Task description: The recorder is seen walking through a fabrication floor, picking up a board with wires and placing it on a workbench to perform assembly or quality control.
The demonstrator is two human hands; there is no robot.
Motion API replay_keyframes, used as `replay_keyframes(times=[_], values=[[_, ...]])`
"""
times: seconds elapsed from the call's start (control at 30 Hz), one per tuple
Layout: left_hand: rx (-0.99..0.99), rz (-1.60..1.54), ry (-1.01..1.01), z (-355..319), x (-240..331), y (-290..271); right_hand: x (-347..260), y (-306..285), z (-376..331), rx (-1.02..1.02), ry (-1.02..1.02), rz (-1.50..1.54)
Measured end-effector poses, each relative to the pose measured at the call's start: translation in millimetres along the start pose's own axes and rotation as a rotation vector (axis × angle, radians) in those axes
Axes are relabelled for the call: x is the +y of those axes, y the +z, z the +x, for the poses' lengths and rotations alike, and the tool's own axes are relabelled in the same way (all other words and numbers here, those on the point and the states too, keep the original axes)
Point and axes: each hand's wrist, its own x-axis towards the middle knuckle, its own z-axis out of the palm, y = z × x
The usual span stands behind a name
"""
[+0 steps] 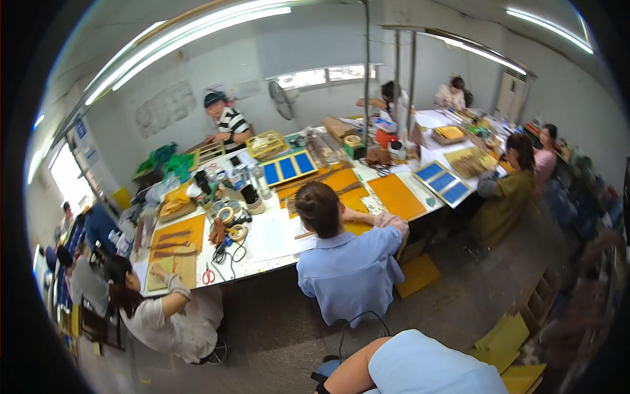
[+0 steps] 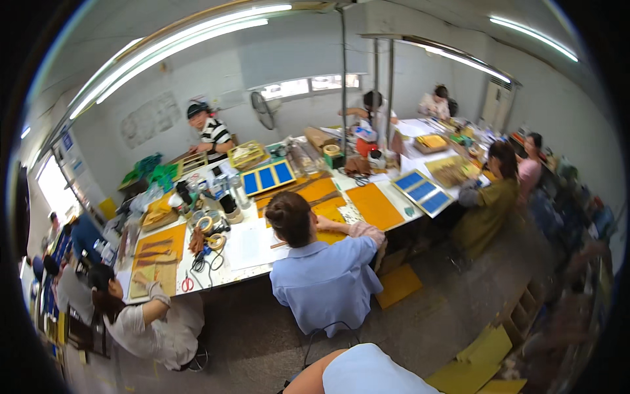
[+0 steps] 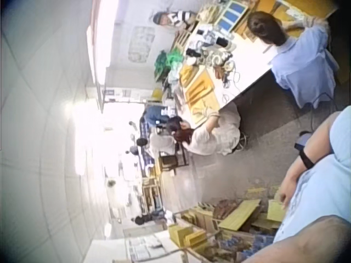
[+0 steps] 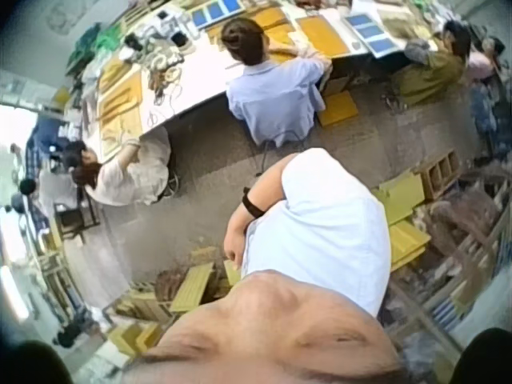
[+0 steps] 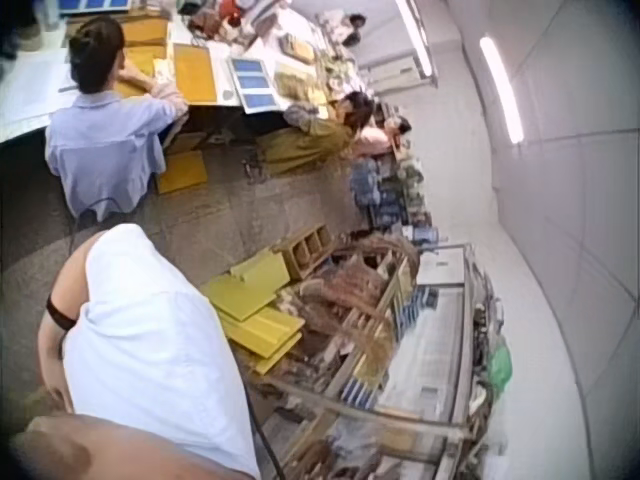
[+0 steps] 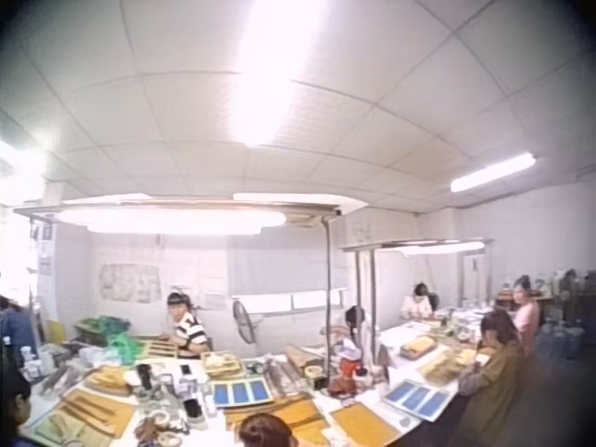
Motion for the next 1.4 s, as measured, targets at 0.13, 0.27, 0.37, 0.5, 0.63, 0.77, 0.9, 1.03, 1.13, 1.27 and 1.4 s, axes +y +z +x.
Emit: replay_keyframes(times=[0.13, 0.27, 0.37, 0.5, 0.63, 0.77, 0.9, 1.03, 1.13, 1.27, 1.4], values=[[0.024, 0.022, 0.005, 32, 1, -48, 31, -37, 35, 0.036, -0.048, 0.060], [0.172, -0.027, -0.047, 43, -25, -118, 74, -93, 101, -0.079, -0.155, 0.160], [0.313, -0.102, -0.104, 27, -53, -162, 72, -125, 143, -0.150, -0.206, 0.115], [0.422, -0.174, -0.180, 7, -81, -186, 17, -212, 134, -0.356, -0.121, -0.032], [0.714, -0.273, -0.422, -32, -125, -169, 14, -234, 192, -0.422, -0.015, -0.036], [0.860, -0.481, -0.642, -41, -147, -153, 25, -257, 249, -0.528, 0.045, -0.083], [0.950, -0.658, -0.747, -24, -172, -154, 31, -276, 305, -0.565, 0.054, -0.094], [1.005, -0.774, -0.789, 2, -204, -187, 38, -300, 370, -0.596, 0.086, -0.043], [1.026, -0.820, -0.802, 14, -236, -236, 40, -316, 438, -0.580, 0.137, -0.037], [1.019, -0.771, -0.753, 36, -285, -352, 14, -342, 538, -0.666, 0.163, -0.162], [1.014, -0.685, -0.639, 56, -313, -493, 6, -358, 618, -0.678, 0.148, -0.133]])
